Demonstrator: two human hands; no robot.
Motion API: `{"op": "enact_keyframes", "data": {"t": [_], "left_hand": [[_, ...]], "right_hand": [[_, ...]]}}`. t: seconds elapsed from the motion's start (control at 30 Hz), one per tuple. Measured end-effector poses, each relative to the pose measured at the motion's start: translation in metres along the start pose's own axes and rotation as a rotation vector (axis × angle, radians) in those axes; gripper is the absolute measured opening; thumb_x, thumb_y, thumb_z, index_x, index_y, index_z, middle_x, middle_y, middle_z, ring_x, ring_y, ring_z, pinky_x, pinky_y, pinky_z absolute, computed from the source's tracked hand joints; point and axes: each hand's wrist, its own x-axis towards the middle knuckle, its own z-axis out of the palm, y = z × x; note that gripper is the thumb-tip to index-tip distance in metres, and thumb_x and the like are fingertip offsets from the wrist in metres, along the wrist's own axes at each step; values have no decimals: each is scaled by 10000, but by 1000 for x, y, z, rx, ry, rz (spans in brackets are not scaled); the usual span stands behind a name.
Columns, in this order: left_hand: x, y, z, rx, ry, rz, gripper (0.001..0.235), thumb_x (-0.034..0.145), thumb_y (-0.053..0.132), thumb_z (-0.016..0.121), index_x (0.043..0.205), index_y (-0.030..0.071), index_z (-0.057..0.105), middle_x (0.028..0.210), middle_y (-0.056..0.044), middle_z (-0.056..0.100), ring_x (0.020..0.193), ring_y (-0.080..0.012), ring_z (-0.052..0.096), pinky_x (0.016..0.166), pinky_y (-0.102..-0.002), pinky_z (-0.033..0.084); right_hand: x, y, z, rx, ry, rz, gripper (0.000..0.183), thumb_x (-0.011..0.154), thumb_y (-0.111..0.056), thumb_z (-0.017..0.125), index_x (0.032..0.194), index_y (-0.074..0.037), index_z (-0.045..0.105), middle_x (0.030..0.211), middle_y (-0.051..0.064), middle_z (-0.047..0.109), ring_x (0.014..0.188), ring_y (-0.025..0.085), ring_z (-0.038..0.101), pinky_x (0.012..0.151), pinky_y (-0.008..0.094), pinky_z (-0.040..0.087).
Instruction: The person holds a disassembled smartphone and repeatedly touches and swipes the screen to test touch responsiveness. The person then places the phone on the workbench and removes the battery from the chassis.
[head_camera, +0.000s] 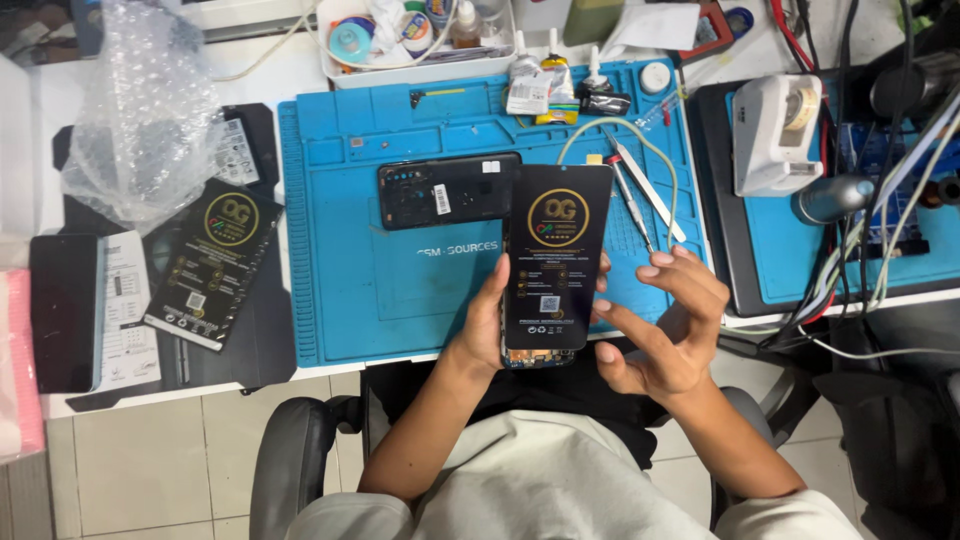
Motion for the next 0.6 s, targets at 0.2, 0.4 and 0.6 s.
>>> {"op": "enact_keyframes", "data": {"t": [0.2,0.4,0.6], "left_hand": [[-1,0,-1,-36,2,-18,810,1082,602,468,1552,-53,388,1442,-212,518,1269,-251,593,1040,-393,567],[-1,-2,-4,-9,16,-18,817,1085,602,467,1568,-53,395,1428,-214,536,1269,-254,598,1034,-388,568],[-3,-2,-9,-57,15,-42,759,1103,590,462,1518,-43,405,1334,-234,602,1181,-268,661,1014,-413,599]], "right_hand": [[2,-3,-1,14,4,26,295,917,-372,691,976,-92,766,1206,169,515,1200,348,511,1100,532,440],[4,-4,2,54,-9,7,279,927,-325,707,977,-55,757,1226,176,478,1220,371,508,1021,463,526],[3,-8,6,224,-50,56,280,973,-249,691,1052,19,706,1304,177,382,1362,384,500,1008,494,589]]}}
